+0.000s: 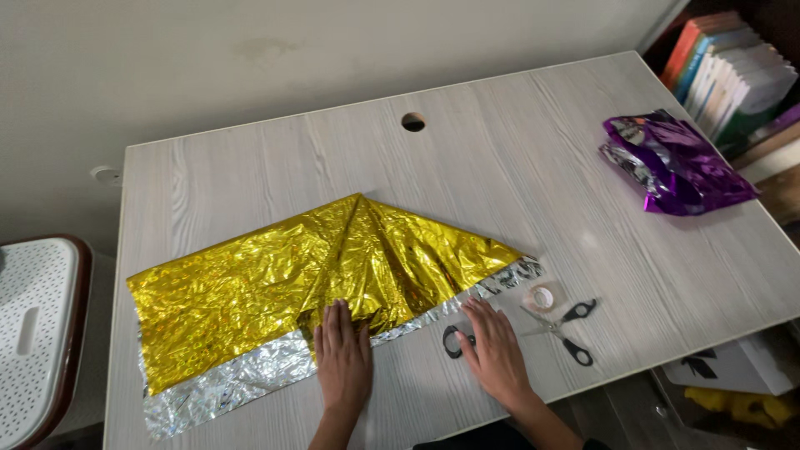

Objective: The person wraps a small rectangular box with gold and silver foil paper on a table. They cut tape with scissors, apply tape to secure the foil, and fold the edges over the box to enclose it.

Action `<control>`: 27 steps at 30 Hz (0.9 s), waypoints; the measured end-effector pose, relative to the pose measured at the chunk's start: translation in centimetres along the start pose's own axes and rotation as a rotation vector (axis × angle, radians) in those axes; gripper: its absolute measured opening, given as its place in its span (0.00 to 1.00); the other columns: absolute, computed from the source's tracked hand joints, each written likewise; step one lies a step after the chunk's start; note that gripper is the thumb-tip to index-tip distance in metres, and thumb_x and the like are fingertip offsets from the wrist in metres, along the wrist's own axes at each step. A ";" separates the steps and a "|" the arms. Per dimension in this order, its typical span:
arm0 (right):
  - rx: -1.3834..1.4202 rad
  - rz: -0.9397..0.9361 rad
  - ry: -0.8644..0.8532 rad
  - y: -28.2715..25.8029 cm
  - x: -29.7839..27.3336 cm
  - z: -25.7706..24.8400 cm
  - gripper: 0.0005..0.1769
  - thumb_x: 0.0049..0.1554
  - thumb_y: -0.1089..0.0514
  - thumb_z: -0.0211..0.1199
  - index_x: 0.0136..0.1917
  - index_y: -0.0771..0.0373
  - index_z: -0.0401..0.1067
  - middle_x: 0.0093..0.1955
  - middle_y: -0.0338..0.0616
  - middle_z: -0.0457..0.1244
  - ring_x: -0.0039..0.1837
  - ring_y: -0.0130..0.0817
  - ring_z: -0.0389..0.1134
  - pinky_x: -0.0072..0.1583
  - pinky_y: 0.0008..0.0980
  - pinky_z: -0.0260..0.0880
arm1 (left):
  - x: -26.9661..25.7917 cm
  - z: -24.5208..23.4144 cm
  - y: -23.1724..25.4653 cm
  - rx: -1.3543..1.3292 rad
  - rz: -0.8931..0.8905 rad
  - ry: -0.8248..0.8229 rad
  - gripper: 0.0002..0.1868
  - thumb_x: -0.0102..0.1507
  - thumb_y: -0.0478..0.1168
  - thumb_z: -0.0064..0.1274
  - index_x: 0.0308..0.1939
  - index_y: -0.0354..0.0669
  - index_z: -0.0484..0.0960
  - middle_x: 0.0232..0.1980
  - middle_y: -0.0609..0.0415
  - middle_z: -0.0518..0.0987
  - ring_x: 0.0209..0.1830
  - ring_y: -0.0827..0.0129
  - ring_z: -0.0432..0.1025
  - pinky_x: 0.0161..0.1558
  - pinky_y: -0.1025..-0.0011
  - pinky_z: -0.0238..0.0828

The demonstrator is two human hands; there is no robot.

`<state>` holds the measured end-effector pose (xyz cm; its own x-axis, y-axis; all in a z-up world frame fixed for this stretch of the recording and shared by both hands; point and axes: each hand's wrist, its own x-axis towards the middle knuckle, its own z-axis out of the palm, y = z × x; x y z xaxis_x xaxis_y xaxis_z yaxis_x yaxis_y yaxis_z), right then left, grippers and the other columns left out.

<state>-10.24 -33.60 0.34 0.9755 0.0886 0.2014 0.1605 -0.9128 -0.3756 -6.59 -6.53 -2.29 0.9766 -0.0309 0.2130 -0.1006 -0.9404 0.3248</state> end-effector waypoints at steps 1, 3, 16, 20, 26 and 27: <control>0.002 0.013 -0.002 0.3 -0.3 -0.2 0.29 0.62 0.48 0.56 0.71 0.63 0.60 0.75 0.53 0.57 0.79 0.50 0.53 0.75 0.53 0.49 | 0.0 0.0 0.0 0.013 -0.011 -0.009 0.34 0.71 0.53 0.34 0.76 0.36 0.57 0.78 0.47 0.59 0.81 0.59 0.47 0.77 0.57 0.39; 0.005 0.025 0.027 0.9 -0.8 -0.4 0.30 0.61 0.48 0.56 0.71 0.64 0.59 0.74 0.53 0.57 0.78 0.50 0.54 0.75 0.54 0.49 | 0.4 0.0 -0.5 0.040 -0.037 -0.018 0.34 0.71 0.55 0.33 0.76 0.38 0.58 0.78 0.47 0.59 0.82 0.59 0.47 0.78 0.56 0.38; 0.059 0.031 0.062 2.1 -2.4 -1.7 0.28 0.62 0.50 0.55 0.72 0.64 0.60 0.75 0.54 0.57 0.77 0.53 0.55 0.74 0.52 0.52 | 0.5 -1.0 -1.4 0.043 -0.051 0.050 0.33 0.71 0.55 0.33 0.76 0.43 0.60 0.80 0.53 0.59 0.83 0.59 0.46 0.78 0.52 0.34; 0.111 -0.023 0.071 2.2 -2.8 -2.4 0.27 0.60 0.53 0.60 0.69 0.63 0.62 0.72 0.54 0.59 0.74 0.53 0.59 0.71 0.51 0.58 | 0.2 -1.1 -1.0 0.039 -0.031 0.067 0.32 0.71 0.54 0.32 0.77 0.45 0.60 0.81 0.52 0.58 0.83 0.59 0.45 0.79 0.53 0.33; 0.272 -0.046 0.015 1.3 -3.2 -2.2 0.21 0.55 0.64 0.63 0.62 0.59 0.71 0.61 0.45 0.68 0.64 0.44 0.68 0.62 0.41 0.70 | 0.0 -0.7 -1.4 0.063 -0.069 0.028 0.32 0.72 0.56 0.29 0.77 0.47 0.60 0.80 0.52 0.57 0.83 0.61 0.45 0.79 0.53 0.31; 0.294 -0.033 0.014 1.3 -3.1 -2.2 0.21 0.54 0.67 0.62 0.61 0.59 0.72 0.59 0.44 0.69 0.62 0.43 0.70 0.60 0.40 0.71 | -0.1 -0.6 -1.6 0.073 -0.083 0.014 0.31 0.72 0.56 0.28 0.77 0.48 0.60 0.80 0.51 0.56 0.82 0.61 0.45 0.79 0.53 0.30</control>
<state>-13.35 -35.96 1.25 0.9673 0.1086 0.2293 0.2304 -0.7545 -0.6145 -6.60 -4.87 -2.26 0.9780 0.0525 0.2017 -0.0049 -0.9618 0.2737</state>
